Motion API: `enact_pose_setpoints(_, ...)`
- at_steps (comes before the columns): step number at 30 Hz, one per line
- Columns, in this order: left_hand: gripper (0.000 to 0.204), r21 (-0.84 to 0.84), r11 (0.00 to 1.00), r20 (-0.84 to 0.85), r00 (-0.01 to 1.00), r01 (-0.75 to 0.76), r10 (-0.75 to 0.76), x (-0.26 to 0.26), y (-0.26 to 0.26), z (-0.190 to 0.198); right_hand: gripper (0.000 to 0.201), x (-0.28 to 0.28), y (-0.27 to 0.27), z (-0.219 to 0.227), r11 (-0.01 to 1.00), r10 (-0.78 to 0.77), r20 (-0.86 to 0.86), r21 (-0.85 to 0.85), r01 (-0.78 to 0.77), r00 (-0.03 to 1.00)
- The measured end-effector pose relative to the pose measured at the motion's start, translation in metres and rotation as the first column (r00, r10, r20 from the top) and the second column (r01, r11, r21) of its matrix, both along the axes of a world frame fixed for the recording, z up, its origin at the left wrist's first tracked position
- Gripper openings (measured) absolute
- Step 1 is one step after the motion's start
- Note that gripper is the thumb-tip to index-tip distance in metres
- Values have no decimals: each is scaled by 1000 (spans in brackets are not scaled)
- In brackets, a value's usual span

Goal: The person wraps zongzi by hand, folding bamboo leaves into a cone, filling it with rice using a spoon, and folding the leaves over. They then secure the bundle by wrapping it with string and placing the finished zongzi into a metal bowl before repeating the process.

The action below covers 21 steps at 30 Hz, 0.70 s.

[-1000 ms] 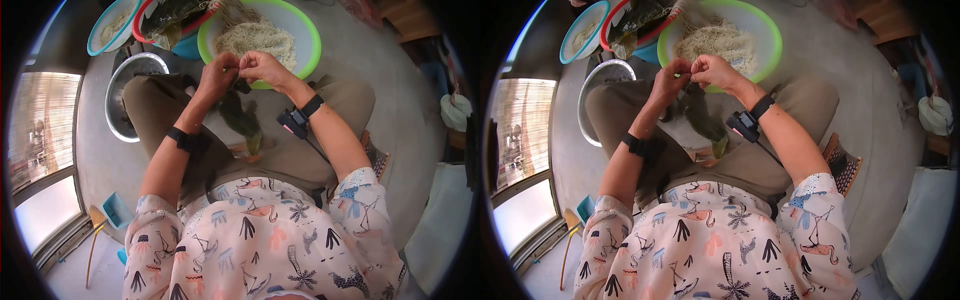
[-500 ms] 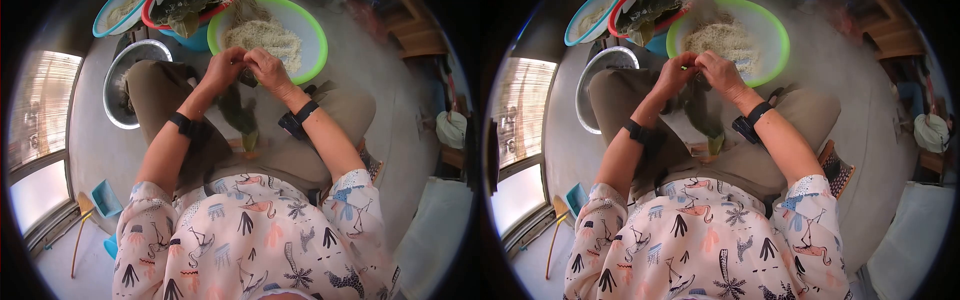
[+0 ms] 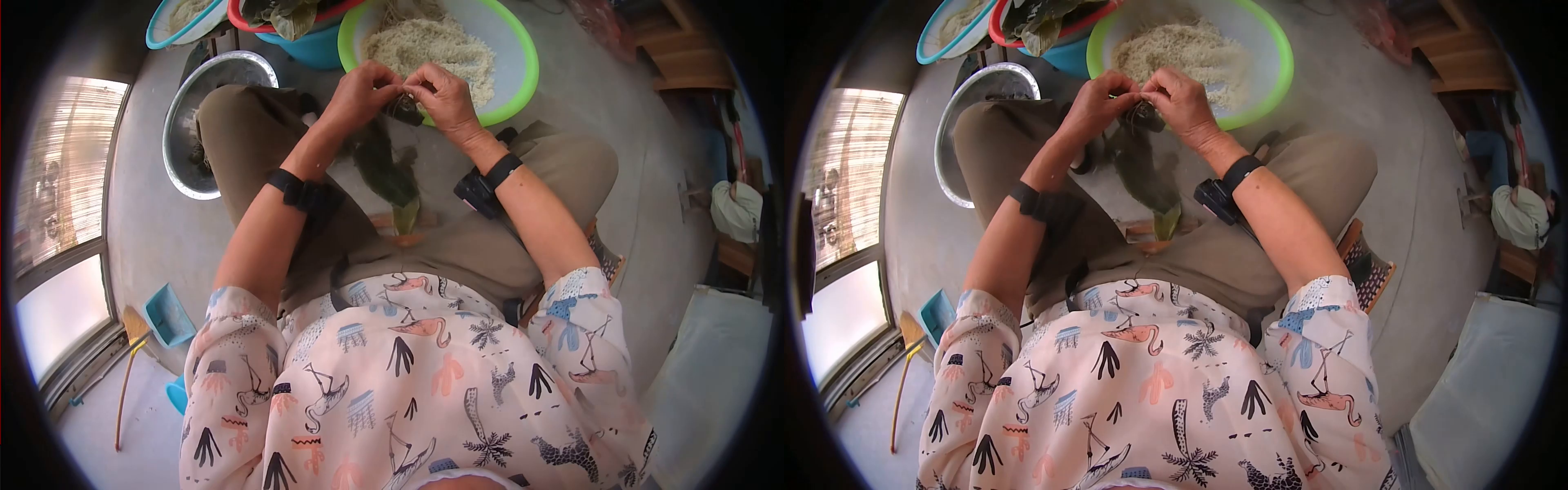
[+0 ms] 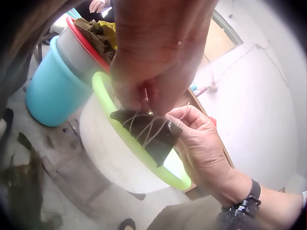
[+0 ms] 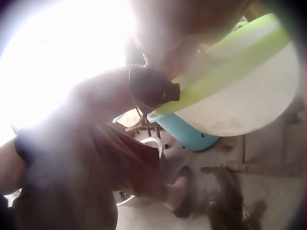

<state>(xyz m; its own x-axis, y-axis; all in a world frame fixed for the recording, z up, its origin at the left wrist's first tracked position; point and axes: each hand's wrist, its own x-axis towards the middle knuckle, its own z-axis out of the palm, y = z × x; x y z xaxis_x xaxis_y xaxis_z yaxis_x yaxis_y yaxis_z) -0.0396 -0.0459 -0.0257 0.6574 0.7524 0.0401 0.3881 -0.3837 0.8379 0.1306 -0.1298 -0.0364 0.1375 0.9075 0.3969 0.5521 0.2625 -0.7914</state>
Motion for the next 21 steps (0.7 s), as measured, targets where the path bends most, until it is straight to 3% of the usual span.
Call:
enact_pose_setpoints(4,18,41,999,4,1000,10,-10,-7,4,1,10,3,-5,2,994,2,-78,-112,-11,997)
enact_pose_setpoints(7,17,-4,995,-44,994,-101,101,-11,5,-2,8,10,-14,9,968,9,-143,-246,-44,990)
enact_pose_setpoints(11,19,158,983,-92,990,-88,104,-11,-3,-7,9,9,-19,4,957,-24,-136,-291,-17,990)
enact_pose_setpoints(13,19,220,965,-111,979,-142,170,-10,-8,-8,13,10,-21,0,939,-76,-289,-344,-29,954)
enact_pose_setpoints(14,18,134,983,-162,976,-122,144,-10,-7,-6,13,11,-21,-6,941,-81,-291,-339,-23,953)
enact_pose_setpoints(15,18,143,983,-159,977,-117,139,-10,-8,-3,13,13,-17,-12,919,-124,-442,-389,-66,889)
enact_pose_setpoints(16,18,-112,984,-163,980,-136,117,-8,-13,7,14,15,-13,-10,895,-171,-577,-429,-118,799)
enact_pose_setpoints(17,18,-361,922,-159,983,-144,91,-6,-15,13,14,18,-10,-8,900,-172,-575,-422,-109,800)
enact_pose_setpoints(18,29,-447,890,-49,996,-89,75,-4,-15,9,13,19,-10,-8,875,-233,-636,-468,-128,735)
enact_pose_setpoints(19,29,-452,888,-48,997,-80,65,-1,-15,10,13,20,-11,-6,844,-299,-686,-515,-151,663)
enact_pose_setpoints(21,42,-308,946,142,988,98,-56,1,-21,12,12,24,-13,-1,825,-323,-710,-535,-182,625)
